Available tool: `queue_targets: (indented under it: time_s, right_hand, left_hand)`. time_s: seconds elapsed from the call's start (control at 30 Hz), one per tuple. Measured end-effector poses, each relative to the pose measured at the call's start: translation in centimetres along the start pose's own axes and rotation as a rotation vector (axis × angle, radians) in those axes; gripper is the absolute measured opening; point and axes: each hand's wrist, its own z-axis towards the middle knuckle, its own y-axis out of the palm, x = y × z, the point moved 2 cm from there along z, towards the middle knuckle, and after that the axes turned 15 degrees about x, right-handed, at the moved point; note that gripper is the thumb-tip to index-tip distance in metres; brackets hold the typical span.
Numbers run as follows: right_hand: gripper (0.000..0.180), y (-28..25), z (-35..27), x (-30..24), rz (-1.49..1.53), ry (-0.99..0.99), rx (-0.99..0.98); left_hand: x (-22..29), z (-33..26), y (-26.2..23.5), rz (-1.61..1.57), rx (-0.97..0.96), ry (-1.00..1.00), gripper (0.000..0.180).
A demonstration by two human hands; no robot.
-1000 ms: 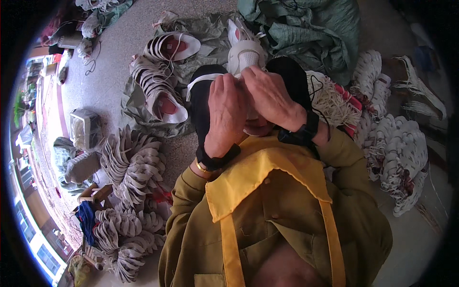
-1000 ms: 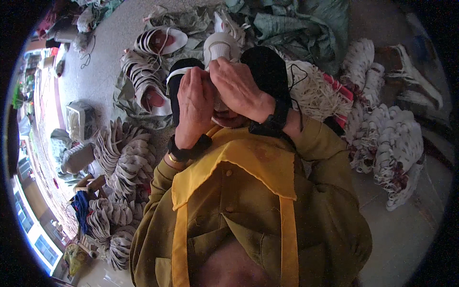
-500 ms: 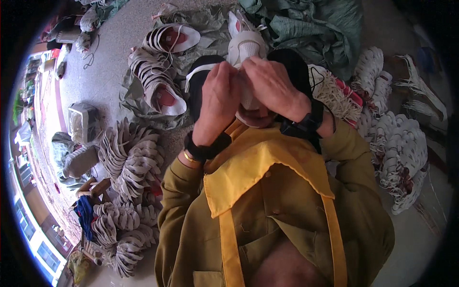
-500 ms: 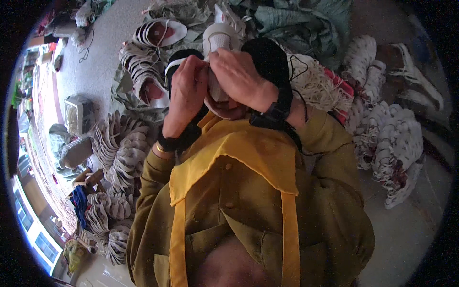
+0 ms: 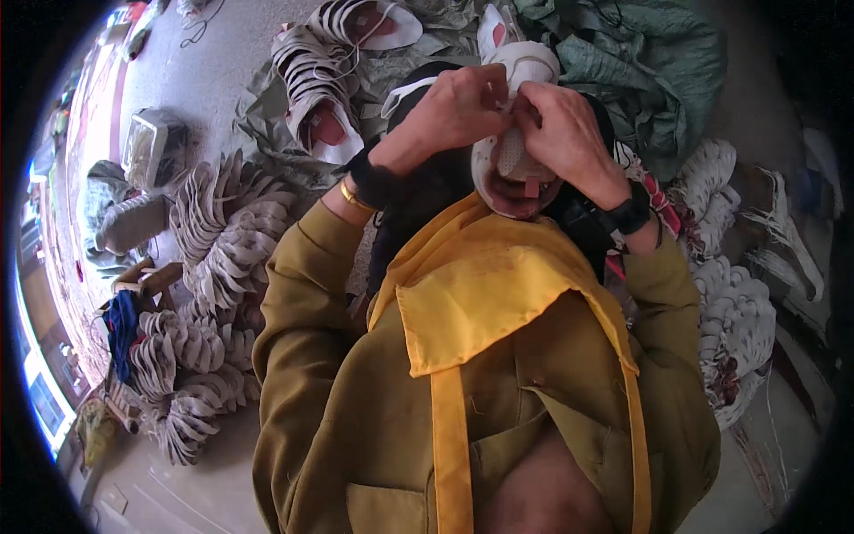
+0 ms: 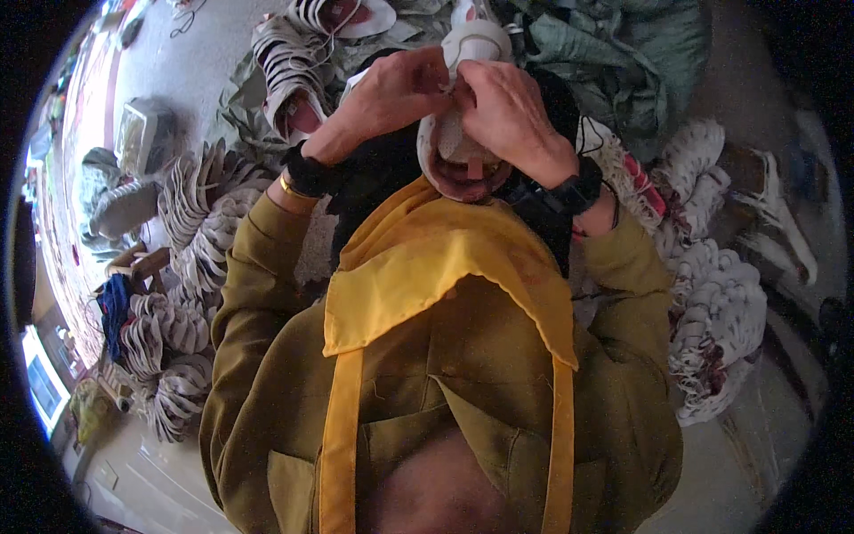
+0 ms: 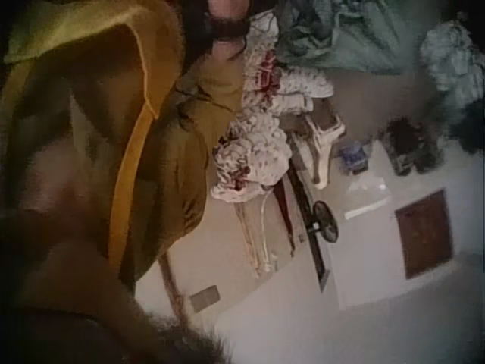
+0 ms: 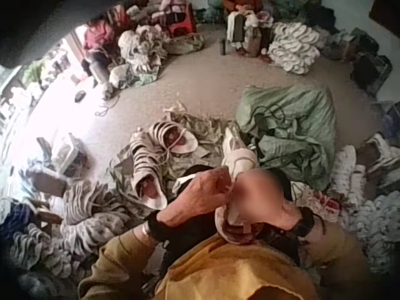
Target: Lacing a partially assembled shoe in a manufacturing environment.
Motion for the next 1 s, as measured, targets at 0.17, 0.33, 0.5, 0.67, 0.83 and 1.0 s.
queue_targets:
  time_s: [0.17,0.33,0.5,0.67,0.83,1.0]
  right_hand:
    - [0.007,-1.1,0.2,-0.7,-0.099,-0.087,-0.052]
    - [0.008,-3.1,0.5,-0.5,-0.039,-0.078,-0.083]
    - [0.009,-2.8,0.5,1.2,0.073,0.032,-0.099]
    - [0.011,-2.5,0.3,0.9,0.031,0.035,-0.104]
    - [0.011,-2.7,-0.4,0.5,0.08,0.028,-0.05]
    - [0.008,-6.8,-0.9,0.7,0.272,0.226,-0.205]
  left_hand:
    - [-0.1,-0.1,0.8,0.015,0.029,-0.04,0.029]
    - [0.4,1.2,0.8,0.116,-0.089,0.029,0.026]
    - [-0.2,2.9,-0.5,-0.055,-0.132,-0.126,0.028]
    - [-0.9,0.9,1.0,0.219,0.071,0.179,0.046]
    - [1.5,-1.1,3.6,0.254,0.195,0.095,0.023]
    - [2.7,-1.8,3.0,0.225,0.201,-0.021,0.012]
